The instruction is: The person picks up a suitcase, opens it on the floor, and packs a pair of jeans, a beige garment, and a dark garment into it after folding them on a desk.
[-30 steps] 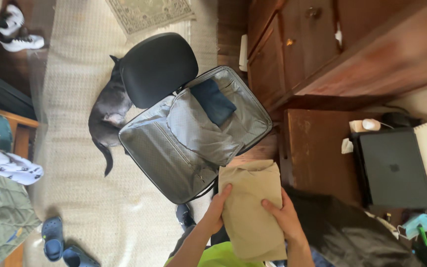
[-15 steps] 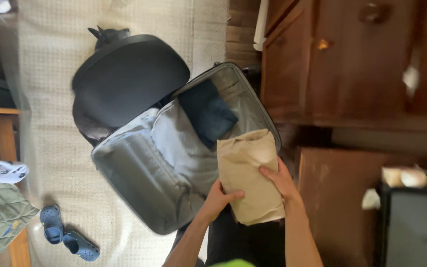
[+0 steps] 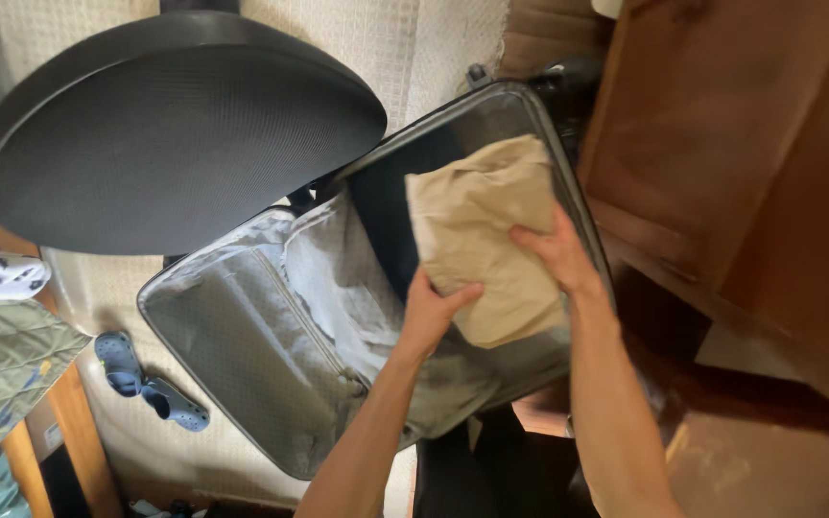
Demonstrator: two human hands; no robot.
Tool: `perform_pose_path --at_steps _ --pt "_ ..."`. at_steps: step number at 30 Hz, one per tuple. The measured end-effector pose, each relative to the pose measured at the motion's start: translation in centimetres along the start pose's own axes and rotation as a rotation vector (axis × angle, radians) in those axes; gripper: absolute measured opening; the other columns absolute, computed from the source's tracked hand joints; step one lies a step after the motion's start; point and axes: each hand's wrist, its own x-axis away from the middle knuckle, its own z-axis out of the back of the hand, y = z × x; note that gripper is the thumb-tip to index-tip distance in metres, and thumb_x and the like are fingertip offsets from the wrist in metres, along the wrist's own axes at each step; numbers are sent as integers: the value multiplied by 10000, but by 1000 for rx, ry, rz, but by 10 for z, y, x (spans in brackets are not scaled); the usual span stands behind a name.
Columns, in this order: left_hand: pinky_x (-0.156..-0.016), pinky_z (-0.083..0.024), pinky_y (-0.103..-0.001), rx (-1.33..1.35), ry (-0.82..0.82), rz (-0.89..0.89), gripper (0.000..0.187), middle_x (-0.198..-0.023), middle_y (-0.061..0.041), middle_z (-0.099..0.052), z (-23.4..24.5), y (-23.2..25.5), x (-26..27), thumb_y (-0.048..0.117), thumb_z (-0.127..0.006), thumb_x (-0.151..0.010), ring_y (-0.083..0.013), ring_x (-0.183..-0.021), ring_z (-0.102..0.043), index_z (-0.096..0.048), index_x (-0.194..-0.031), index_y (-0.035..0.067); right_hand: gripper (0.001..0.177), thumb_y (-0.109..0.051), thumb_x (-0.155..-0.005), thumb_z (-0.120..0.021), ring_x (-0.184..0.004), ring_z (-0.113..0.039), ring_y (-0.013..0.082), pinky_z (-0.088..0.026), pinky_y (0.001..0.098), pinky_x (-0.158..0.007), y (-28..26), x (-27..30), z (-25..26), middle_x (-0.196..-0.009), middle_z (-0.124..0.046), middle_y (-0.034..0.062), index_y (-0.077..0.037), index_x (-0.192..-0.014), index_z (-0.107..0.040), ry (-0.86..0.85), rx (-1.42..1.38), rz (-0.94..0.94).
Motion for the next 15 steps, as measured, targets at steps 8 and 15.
perform_pose_path --at_steps 8,15 --pt "-982 -616 -346 11 32 19 670 -1255 -107 -804 5 -10 -22 167 -971 -817 -188 -1115 -761 -657 -1386 6 818 -106 -932 -860 -1326 -662 171 -547 360 -1131 17 -48 12 -1467 -702 56 -68 -1664 -496 -147 -63 -22" --pt "-998 -612 -364 -59 148 5 695 -1260 -137 -811 12 -16 -36 193 -972 -788 -230 -1131 -769 -669 -1377 -17 772 -74 -947 -856 -1283 -707 178 -586 378 -1111 36 -63 5 -1438 -733 66 -59 -1649 -534 -121 -71 -1"
